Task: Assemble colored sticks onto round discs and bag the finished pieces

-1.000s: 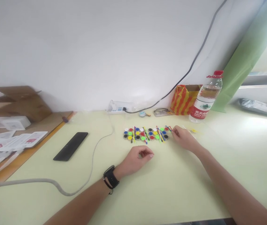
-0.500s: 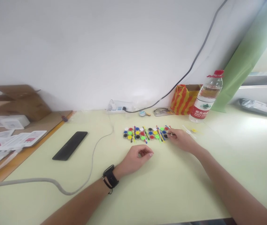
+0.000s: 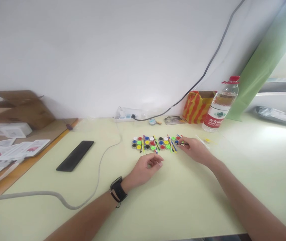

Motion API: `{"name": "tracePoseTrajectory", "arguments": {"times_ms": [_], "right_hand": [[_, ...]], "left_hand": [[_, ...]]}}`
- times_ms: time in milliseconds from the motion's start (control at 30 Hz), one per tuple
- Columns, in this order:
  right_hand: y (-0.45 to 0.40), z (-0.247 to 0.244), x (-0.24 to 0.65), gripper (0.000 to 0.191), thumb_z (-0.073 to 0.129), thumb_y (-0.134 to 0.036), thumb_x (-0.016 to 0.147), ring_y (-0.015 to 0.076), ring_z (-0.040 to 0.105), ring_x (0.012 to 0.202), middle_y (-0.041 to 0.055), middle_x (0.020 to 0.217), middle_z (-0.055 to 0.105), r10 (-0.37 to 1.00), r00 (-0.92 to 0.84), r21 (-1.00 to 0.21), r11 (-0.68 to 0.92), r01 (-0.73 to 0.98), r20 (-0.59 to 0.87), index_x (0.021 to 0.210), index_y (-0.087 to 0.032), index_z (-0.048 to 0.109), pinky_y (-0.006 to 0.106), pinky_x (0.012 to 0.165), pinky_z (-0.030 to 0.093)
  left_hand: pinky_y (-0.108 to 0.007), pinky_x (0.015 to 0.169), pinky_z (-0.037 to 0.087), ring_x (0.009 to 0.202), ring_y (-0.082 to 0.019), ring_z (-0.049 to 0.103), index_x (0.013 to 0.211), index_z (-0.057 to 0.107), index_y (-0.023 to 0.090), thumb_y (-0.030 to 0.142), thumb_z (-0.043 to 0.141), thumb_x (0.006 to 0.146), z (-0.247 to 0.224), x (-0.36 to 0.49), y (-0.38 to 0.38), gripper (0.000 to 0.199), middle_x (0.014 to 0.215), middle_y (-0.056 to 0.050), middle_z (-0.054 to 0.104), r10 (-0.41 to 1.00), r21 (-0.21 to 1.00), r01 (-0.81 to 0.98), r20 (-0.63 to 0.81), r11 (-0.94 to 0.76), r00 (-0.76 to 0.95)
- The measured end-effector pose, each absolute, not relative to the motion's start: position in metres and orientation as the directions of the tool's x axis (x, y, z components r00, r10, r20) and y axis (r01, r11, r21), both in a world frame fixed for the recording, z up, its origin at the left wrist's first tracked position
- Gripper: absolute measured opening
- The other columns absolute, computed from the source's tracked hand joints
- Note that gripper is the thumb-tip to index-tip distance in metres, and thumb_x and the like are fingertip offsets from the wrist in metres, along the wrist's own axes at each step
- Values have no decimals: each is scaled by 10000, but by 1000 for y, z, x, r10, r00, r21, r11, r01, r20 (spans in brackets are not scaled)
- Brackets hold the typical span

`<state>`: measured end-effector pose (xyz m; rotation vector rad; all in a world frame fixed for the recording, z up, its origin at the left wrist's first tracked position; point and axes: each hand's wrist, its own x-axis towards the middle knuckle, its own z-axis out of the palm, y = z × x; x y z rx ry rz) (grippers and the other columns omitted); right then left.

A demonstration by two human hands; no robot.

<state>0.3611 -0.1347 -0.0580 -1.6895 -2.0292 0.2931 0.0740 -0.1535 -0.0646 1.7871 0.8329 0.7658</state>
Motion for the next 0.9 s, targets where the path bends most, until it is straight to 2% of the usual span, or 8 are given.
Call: {"name": "tracePoseTrajectory", "arguments": {"times_ms": [100,167,233,367,600,767,900], "right_hand": [[-145,-52,343,196,569,-420,932,176,510,609,-19,646,558,945,-211,-557,318,768,248,923,-240,647,293,614,397],[-154,-51,324,208,575,-433,938,170,497,619,-17,671,561,928,-288,-632,371,681,234,920,-236,643,286,602,390],[-164,-51,304,201,585,-426,943,166,502,633,-9,717,596,914,-344,-696,390,603,214,936,-234,644,282,593,386],[-175,-53,280,142,545,-341,973,180,576,757,25,899,669,884,-424,-794,398,459,197,980,-236,640,286,661,437],[-174,-48,286,241,328,-298,1055,184,510,803,15,871,560,901,-317,-848,400,348,296,1001,-230,553,322,756,429],[-171,-51,284,219,393,-265,1036,221,573,1000,68,1082,622,887,-321,-857,425,291,332,1140,-240,585,379,898,455],[-170,-60,280,280,503,-252,1000,218,629,975,64,1070,647,877,-355,-880,418,227,324,1270,-271,574,379,878,504]], "left_hand": [[-321,845,525,918,-177,639,1194,651,202,389,670,921,-69,74,-152,331,1096,-87,675,841,960,152,124,-237,526],[-336,852,537,917,-175,647,1296,604,222,387,710,896,-69,74,-152,445,1187,-103,659,845,966,141,115,-219,523],[-341,847,540,902,-176,649,1337,589,228,373,729,886,-66,74,-153,494,1184,-103,669,820,965,127,120,-228,559],[-348,897,528,982,-208,657,1219,678,181,325,695,921,-60,75,-154,332,1104,-102,709,761,974,46,142,-220,632],[-343,913,542,967,-204,677,1169,702,173,305,767,857,-73,73,-147,345,1066,-96,727,830,989,53,84,-136,551],[-357,915,563,975,-218,694,1126,715,173,274,812,803,-78,73,-143,353,1109,-107,732,865,994,12,92,-113,493],[-388,958,558,1019,-241,705,1166,710,185,281,802,822,-76,74,-143,369,1101,-106,746,849,993,-23,112,-117,516]]}}
